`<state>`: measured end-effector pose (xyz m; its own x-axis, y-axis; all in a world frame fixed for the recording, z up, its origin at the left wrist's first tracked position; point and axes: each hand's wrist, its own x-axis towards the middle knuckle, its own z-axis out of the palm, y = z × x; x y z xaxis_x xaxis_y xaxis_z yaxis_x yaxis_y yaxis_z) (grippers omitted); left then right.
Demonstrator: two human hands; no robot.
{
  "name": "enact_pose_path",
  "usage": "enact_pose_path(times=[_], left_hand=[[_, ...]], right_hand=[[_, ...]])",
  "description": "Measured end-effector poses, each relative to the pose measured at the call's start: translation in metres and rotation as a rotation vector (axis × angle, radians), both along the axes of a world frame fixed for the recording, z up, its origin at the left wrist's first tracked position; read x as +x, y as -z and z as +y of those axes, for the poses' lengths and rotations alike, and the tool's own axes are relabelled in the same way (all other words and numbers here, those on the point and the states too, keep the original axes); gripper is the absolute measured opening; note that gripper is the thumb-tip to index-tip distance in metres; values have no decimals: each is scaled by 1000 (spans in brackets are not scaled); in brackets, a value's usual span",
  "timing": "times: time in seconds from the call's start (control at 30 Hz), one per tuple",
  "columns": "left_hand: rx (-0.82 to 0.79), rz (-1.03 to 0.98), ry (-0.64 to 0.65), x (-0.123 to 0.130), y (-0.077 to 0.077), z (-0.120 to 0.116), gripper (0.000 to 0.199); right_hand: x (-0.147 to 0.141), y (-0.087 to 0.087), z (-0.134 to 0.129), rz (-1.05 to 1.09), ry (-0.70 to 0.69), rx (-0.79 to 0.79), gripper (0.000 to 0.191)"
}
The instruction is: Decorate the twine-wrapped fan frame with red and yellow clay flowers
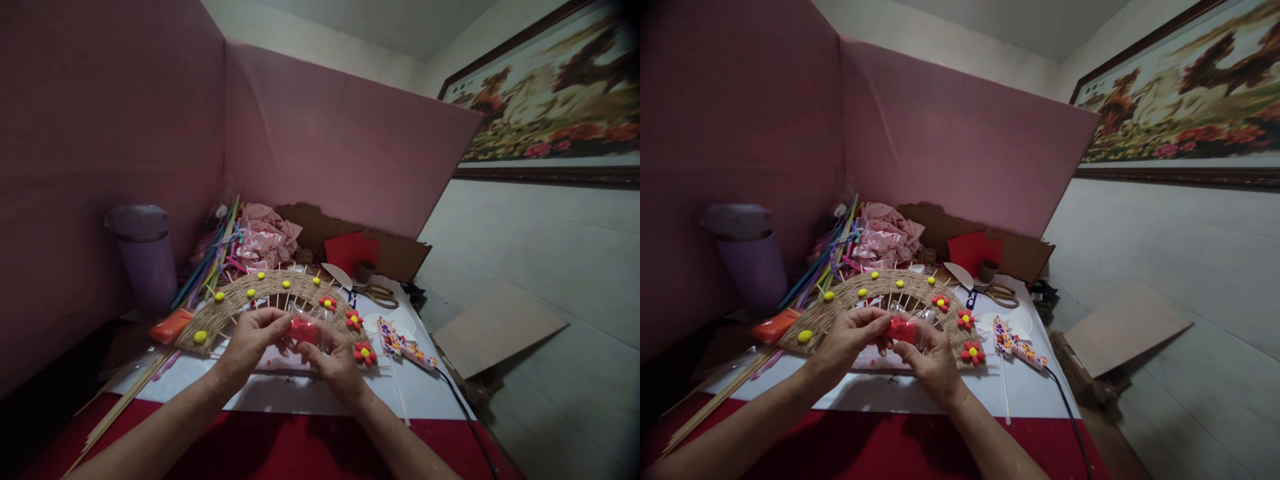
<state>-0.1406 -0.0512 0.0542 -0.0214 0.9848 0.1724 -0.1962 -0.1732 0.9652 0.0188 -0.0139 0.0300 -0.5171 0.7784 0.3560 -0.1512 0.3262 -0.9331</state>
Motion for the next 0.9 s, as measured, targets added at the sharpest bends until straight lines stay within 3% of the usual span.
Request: enact_pose_path(times=[0.2,0.43,0.63,0.9], left_hand=[[-9,1,-43,5,4,0,25],[-3,-27,-51,5,9,2,25],[-30,-15,-64,7,8,2,27],[28,-27,-123,9,5,0,25]], right_hand=[[-4,-4,-4,55,-26,25,22],[-5,-3,-4,95,-20,38,25],[-6,-6,-4,146,-142,-65,22],[-7,0,-4,157,-56,-13,23]])
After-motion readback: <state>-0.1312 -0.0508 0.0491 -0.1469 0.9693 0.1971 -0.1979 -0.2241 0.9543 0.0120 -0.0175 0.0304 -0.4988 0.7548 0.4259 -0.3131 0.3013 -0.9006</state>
